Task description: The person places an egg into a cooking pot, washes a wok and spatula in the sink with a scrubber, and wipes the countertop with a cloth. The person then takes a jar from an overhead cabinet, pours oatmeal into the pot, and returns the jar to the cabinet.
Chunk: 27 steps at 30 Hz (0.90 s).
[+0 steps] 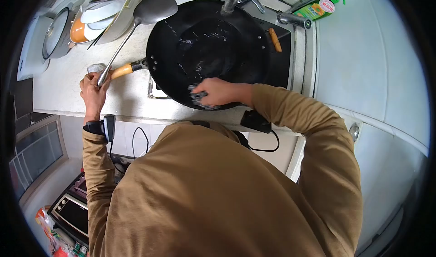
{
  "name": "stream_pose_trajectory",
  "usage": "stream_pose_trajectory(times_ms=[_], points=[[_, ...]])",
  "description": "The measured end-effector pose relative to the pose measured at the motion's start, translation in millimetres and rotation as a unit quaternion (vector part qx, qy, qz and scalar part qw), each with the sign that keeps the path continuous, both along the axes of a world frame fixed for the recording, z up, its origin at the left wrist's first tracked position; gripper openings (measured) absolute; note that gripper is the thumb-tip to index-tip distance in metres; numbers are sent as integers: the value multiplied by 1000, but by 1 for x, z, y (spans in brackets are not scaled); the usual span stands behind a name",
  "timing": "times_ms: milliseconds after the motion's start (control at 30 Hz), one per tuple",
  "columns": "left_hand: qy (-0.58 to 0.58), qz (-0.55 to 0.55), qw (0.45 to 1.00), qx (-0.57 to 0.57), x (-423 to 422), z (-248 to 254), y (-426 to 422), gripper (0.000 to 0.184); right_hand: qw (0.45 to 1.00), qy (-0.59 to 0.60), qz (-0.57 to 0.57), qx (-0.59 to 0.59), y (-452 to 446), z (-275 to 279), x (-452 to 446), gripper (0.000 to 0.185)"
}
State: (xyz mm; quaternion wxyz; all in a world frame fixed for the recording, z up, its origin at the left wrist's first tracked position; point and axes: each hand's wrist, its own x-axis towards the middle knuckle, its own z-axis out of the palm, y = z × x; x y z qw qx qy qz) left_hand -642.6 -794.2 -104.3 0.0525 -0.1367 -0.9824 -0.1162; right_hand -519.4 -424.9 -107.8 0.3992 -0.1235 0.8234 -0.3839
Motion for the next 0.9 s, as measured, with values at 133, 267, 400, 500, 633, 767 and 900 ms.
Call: stream_pose_trajectory(times_ms=[133, 267, 400, 500, 633, 767, 900], points=[[-15, 10, 999, 28, -2, -3, -1, 28, 988, -71, -73, -117, -41, -6, -30, 48], [-13, 14, 998, 60, -3, -13, -2, 29, 981, 146, -68, -104, -61, -34, -68, 50], [4, 16, 998, 60, -2, -9, 0, 24, 953, 294, -53, -39, -45, -79, -107, 51], [8, 16, 998, 55, -1, -5, 1, 23, 957, 280, -13, 75, -16, -85, -127, 52], [8, 7, 999, 50, -2, -6, 0, 25, 924, 356, -17, 140, 4, -63, -121, 55], [-4, 18, 997, 81, -1, -10, -2, 30, 964, 223, 53, 134, 30, -69, -112, 46], [-18, 22, 997, 79, -2, -7, -1, 30, 918, 334, 29, 211, 66, -67, -107, 39]])
